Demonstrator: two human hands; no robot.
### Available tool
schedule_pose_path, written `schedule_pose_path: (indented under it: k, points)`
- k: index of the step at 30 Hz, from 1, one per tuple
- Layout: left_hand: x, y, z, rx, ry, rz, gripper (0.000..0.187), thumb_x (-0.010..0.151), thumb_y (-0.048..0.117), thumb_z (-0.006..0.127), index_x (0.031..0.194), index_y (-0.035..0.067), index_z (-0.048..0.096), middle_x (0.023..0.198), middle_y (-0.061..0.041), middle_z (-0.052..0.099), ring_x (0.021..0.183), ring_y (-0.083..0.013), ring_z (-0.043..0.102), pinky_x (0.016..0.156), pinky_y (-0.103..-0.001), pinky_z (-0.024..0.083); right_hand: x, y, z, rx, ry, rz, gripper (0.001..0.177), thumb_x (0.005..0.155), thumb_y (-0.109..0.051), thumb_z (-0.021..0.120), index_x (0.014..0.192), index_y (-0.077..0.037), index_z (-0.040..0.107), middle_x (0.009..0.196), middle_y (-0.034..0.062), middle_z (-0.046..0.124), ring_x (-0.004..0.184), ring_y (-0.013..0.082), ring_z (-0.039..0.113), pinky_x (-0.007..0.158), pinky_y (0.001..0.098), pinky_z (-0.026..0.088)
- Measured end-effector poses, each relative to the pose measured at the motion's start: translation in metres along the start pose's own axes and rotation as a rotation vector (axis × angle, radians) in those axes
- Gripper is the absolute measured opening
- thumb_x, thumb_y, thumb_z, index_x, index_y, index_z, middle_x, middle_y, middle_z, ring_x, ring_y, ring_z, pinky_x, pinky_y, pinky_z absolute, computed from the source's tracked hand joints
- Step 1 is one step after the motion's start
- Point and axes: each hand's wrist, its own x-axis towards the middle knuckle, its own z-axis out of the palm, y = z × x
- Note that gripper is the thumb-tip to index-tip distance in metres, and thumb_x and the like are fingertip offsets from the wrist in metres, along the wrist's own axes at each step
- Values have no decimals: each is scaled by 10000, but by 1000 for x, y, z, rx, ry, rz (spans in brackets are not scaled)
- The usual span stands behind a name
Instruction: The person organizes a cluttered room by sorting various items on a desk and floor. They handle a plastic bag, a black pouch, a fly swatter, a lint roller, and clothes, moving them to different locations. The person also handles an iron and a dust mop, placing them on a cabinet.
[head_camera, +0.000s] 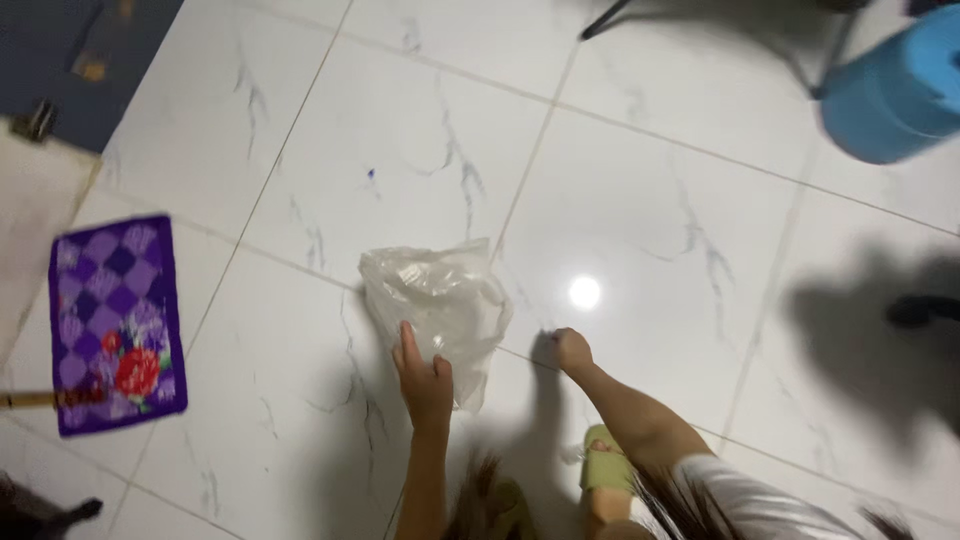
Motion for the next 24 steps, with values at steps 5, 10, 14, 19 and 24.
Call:
schedule_pose_path:
  k: [5,10,14,19,24]
  points:
    - [-30,124,-26,7,-308,-305,778,910,83,497,1612,247,206,1690,-116,213,1004,-423,701,805,-469,608,-78,-17,-127,776,299,153,288,960,-117,644,1244,-72,666,1110,103,745,951,232,711,851,339,586]
    - [-89,219,-48,-13,-205,489,843,778,-36,592,1573,85,337,1505,-282,424,1327,-526,489,1005,-489,500,-183,-79,-288,959,422,-75,361,872,-84,734,1210,-15,624,1102,75,710,977,156,703,824,289,591]
    - [-143,304,-68,-34,-495,402,790,801,-11,559,1556,134,379,1528,-225,445,1335,-444,498,1047,-460,469,-252,-130,-371,809,409,-225,287,792,-63,771,1067,-7,711,1193,93,629,974,275,730,844,382,614]
    - [-230,423,-99,-227,-708,710,742,810,-49,568,1531,71,442,1534,-209,502,1448,-434,406,1134,-445,398,-324,-99,-425,186,134,-158,312,772,-7,734,1084,7,731,1088,220,699,1086,380,649,979,437,487]
    - [-288,528,-122,-200,-864,795,771,766,-70,527,1515,112,495,1514,-147,542,1300,-352,552,1070,-409,428,-415,-36,-457,548,463,134,258,834,-2,568,1019,-34,744,978,209,719,948,376,677,865,460,517]
